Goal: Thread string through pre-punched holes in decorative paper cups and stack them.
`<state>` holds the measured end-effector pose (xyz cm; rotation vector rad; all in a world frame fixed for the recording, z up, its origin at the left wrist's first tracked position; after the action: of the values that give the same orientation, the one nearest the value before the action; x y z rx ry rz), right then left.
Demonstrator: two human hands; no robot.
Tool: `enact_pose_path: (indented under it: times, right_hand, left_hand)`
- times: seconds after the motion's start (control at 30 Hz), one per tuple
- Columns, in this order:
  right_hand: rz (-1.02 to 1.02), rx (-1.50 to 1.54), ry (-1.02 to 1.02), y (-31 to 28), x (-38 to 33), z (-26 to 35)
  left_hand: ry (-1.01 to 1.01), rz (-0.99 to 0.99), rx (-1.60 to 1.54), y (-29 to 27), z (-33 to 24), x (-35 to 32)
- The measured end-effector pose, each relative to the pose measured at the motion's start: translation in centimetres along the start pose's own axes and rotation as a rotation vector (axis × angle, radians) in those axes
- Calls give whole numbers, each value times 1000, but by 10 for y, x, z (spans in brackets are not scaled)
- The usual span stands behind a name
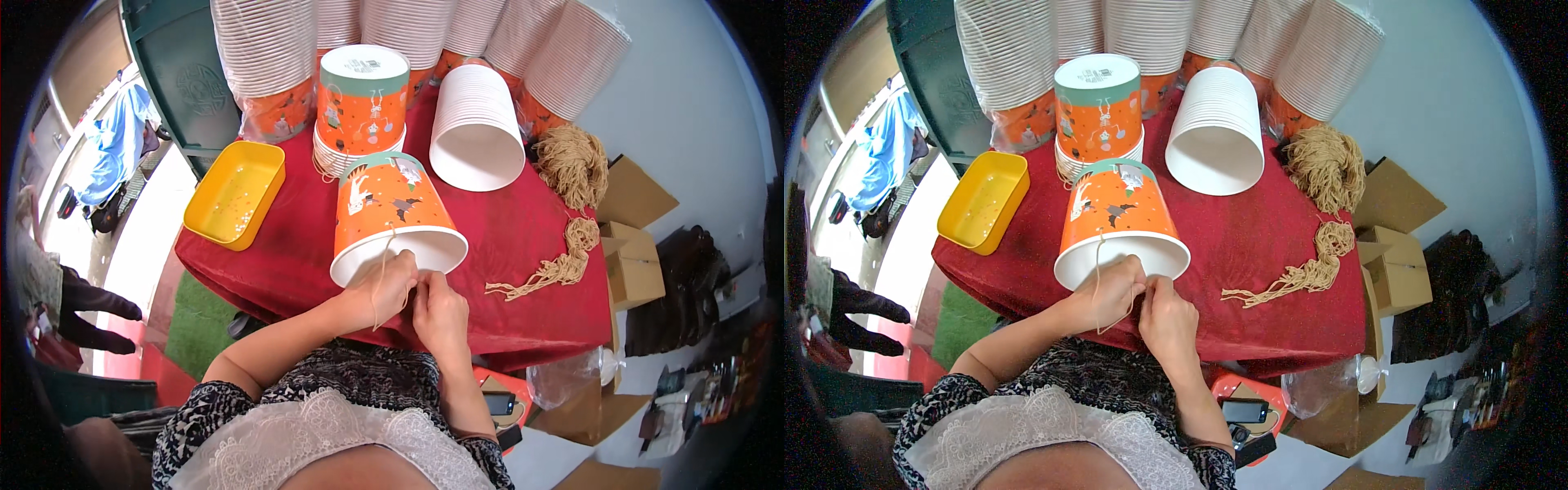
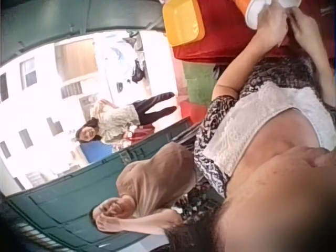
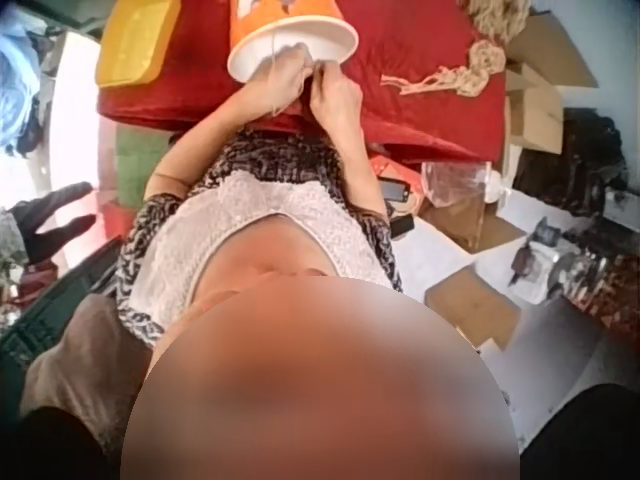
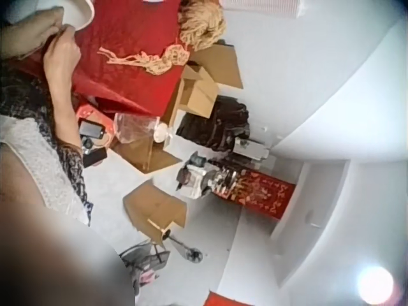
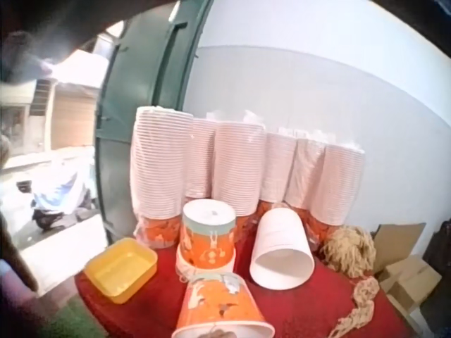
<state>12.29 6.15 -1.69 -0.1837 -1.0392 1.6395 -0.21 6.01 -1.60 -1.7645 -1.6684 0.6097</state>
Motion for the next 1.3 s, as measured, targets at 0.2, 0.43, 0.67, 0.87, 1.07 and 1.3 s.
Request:
enact_pose_path:
  times: [0.2,0.43,0.67,0.87,1.07,1.3]
  right_hand:
    - [6,19,4,-1,1,0]
    - [-45,131,-39,-6,-1,-3]
    - [-14,201,-53,-8,-6,-2]
    - [-88,227,-104,-24,-3,3]
    - [-166,219,-89,-20,0,-5]
    - [-203,121,-50,-15,-2,-1]
  left_hand:
    - [60,42,15,4,7,5]
    - [-116,160,-379,0,6,5]
    - [-154,189,-514,3,7,1]
    - [-177,165,-453,1,5,-1]
    - [-145,141,-423,6,10,0]
    - [108,-48,-106,8,-4,-5]
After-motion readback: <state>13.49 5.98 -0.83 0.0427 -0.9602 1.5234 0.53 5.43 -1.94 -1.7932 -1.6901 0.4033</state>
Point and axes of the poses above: each hand's wrist, its own x-axis towards the middle knuckle, its own y-axis out of the palm, z = x × y, the point moved 6 cm from there along x, towards the middle knuckle, and after that the axes turned 2 degrees about x, right-handed, at the moved point
